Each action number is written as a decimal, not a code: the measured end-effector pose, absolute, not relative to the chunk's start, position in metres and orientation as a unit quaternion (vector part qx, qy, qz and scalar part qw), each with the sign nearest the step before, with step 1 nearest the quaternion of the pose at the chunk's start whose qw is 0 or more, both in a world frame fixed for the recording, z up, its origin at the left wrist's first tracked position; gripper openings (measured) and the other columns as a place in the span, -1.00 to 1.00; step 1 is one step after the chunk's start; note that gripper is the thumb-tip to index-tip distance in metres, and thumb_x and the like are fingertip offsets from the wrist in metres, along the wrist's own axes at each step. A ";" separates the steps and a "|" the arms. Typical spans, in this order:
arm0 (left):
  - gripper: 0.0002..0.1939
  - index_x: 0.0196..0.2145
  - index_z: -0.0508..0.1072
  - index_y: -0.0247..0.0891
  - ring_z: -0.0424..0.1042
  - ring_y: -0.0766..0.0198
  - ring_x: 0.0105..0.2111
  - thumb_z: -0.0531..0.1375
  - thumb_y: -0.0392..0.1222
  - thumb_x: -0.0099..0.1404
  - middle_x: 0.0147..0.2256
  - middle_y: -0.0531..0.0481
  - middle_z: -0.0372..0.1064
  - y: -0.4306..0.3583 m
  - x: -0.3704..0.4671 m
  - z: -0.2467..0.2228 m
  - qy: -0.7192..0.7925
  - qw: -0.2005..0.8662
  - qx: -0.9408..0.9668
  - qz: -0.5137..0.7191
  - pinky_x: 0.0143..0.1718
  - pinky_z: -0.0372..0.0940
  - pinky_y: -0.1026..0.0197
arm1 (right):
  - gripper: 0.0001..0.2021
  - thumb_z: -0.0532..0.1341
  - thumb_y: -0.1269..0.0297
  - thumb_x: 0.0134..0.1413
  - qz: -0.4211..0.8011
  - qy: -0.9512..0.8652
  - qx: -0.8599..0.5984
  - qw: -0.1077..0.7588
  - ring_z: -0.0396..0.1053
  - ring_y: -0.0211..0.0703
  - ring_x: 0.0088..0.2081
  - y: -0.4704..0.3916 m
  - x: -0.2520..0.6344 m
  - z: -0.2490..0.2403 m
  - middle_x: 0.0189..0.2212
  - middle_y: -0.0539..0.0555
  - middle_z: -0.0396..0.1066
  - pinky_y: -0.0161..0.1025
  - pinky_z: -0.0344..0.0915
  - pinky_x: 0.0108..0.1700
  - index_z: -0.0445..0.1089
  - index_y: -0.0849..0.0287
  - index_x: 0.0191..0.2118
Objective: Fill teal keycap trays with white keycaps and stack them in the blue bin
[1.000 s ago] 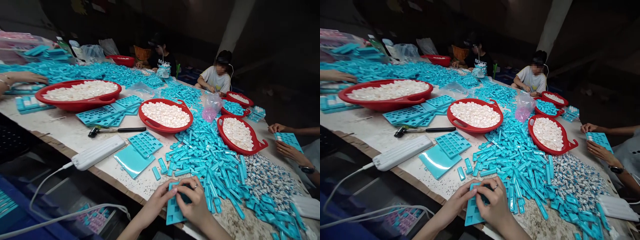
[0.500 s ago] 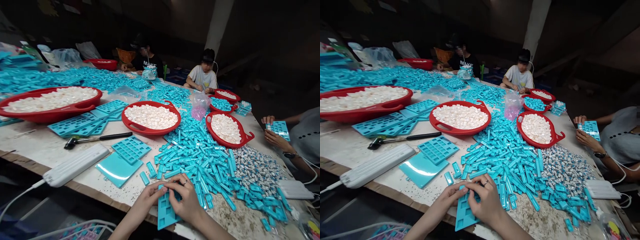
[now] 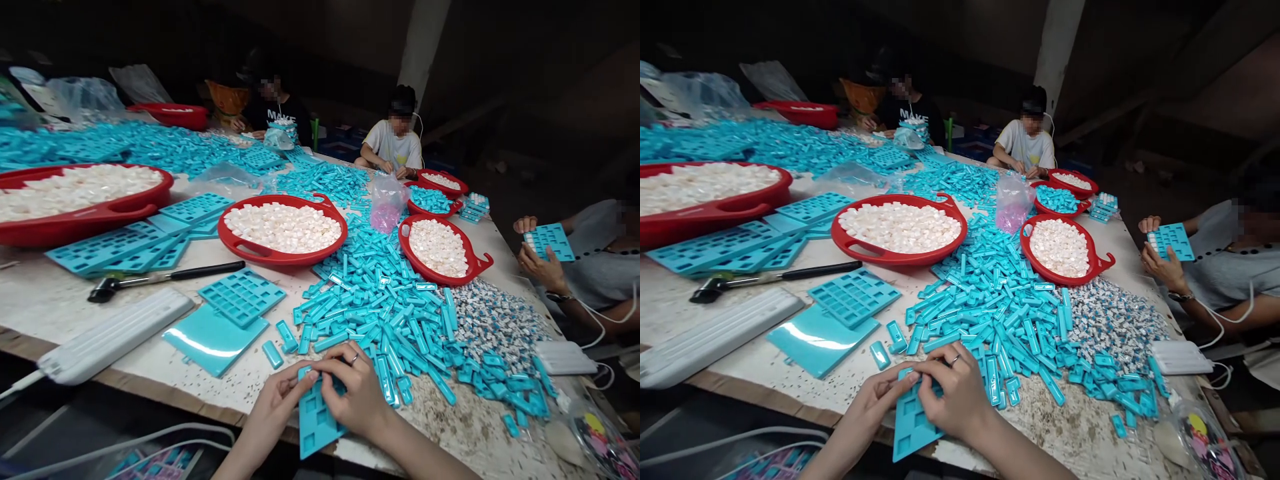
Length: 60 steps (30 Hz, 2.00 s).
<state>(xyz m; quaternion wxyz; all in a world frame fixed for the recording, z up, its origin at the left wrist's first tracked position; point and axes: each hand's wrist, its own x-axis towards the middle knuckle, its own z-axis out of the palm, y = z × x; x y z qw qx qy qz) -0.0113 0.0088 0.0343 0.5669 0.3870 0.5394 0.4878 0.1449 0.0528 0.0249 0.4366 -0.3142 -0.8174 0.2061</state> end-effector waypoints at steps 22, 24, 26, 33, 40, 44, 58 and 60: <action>-0.42 -0.13 0.55 -0.22 0.49 -0.05 0.04 0.33 0.33 0.15 -0.07 -0.12 0.58 -0.002 0.009 0.007 0.589 0.487 0.329 0.555 0.12 0.34 0.10 | -0.72 0.10 0.50 0.21 0.151 -0.809 -0.310 0.476 0.41 -0.14 -0.27 0.050 0.143 0.025 -0.31 0.05 0.50 -0.20 0.38 -0.21 0.52 0.10 -0.13; -0.42 -0.12 0.53 -0.23 0.50 -0.05 0.01 0.32 0.32 0.16 -0.09 -0.12 0.58 -0.003 0.012 0.001 0.596 0.473 0.323 0.563 0.07 0.37 0.10 | -0.73 0.10 0.49 0.22 0.134 -0.814 -0.304 0.476 0.41 -0.14 -0.28 0.050 0.142 0.025 -0.31 0.05 0.50 -0.20 0.36 -0.21 0.51 0.11 -0.11; -0.42 -0.13 0.53 -0.24 0.51 -0.05 0.00 0.31 0.32 0.16 -0.11 -0.13 0.58 -0.003 0.014 -0.002 0.598 0.460 0.315 0.576 0.06 0.37 0.10 | -0.73 0.10 0.49 0.23 0.126 -0.819 -0.301 0.472 0.41 -0.14 -0.29 0.049 0.142 0.025 -0.31 0.05 0.50 -0.19 0.35 -0.21 0.50 0.11 -0.10; -0.58 -0.21 0.53 -0.25 0.52 0.04 -0.06 0.32 0.17 0.22 -0.19 -0.10 0.58 0.000 0.019 0.009 0.574 0.452 0.310 0.608 0.03 0.35 0.15 | -0.71 0.09 0.49 0.28 0.127 -0.824 -0.306 0.459 0.41 -0.13 -0.28 0.046 0.142 0.024 -0.30 0.05 0.51 -0.17 0.32 -0.20 0.48 0.12 -0.02; -0.62 -0.36 0.45 -0.25 0.48 0.16 -0.26 0.30 0.16 0.24 -0.37 -0.01 0.50 0.001 0.025 0.018 0.565 0.441 0.313 0.623 -0.15 0.36 0.23 | -0.70 0.12 0.52 0.26 0.102 -0.834 -0.289 0.459 0.42 -0.13 -0.26 0.043 0.143 0.024 -0.25 0.07 0.54 -0.16 0.28 -0.16 0.45 0.17 0.03; -0.61 -0.29 0.47 -0.25 0.49 0.14 -0.19 0.24 0.18 0.29 -0.27 -0.05 0.53 -0.001 0.024 0.017 0.572 0.437 0.344 0.604 -0.08 0.37 0.20 | -0.73 0.13 0.46 0.29 0.075 -0.823 -0.320 0.463 0.41 -0.08 -0.16 0.041 0.143 0.028 -0.19 0.08 0.55 -0.10 0.22 -0.05 0.47 0.12 0.01; -0.59 0.01 0.55 -0.18 0.60 0.09 -0.17 0.27 0.04 0.27 -0.16 -0.07 0.60 -0.040 -0.007 0.023 0.561 0.442 0.506 0.484 -0.17 0.50 0.26 | -0.66 0.26 -0.04 0.28 0.247 -0.874 -0.320 0.270 0.50 -0.10 -0.10 0.041 0.160 0.101 -0.15 0.07 0.57 -0.21 0.29 -0.06 0.52 0.10 -0.03; -0.69 -0.07 0.61 -0.17 0.59 0.20 -0.37 0.27 -0.02 0.28 -0.33 0.02 0.61 -0.047 -0.015 0.038 0.553 0.404 0.560 0.465 -0.31 0.48 0.35 | -0.61 0.27 -0.09 0.26 0.302 -0.864 -0.305 0.264 0.52 -0.12 -0.12 0.034 0.162 0.118 -0.16 0.08 0.56 -0.26 0.33 -0.08 0.54 0.12 -0.03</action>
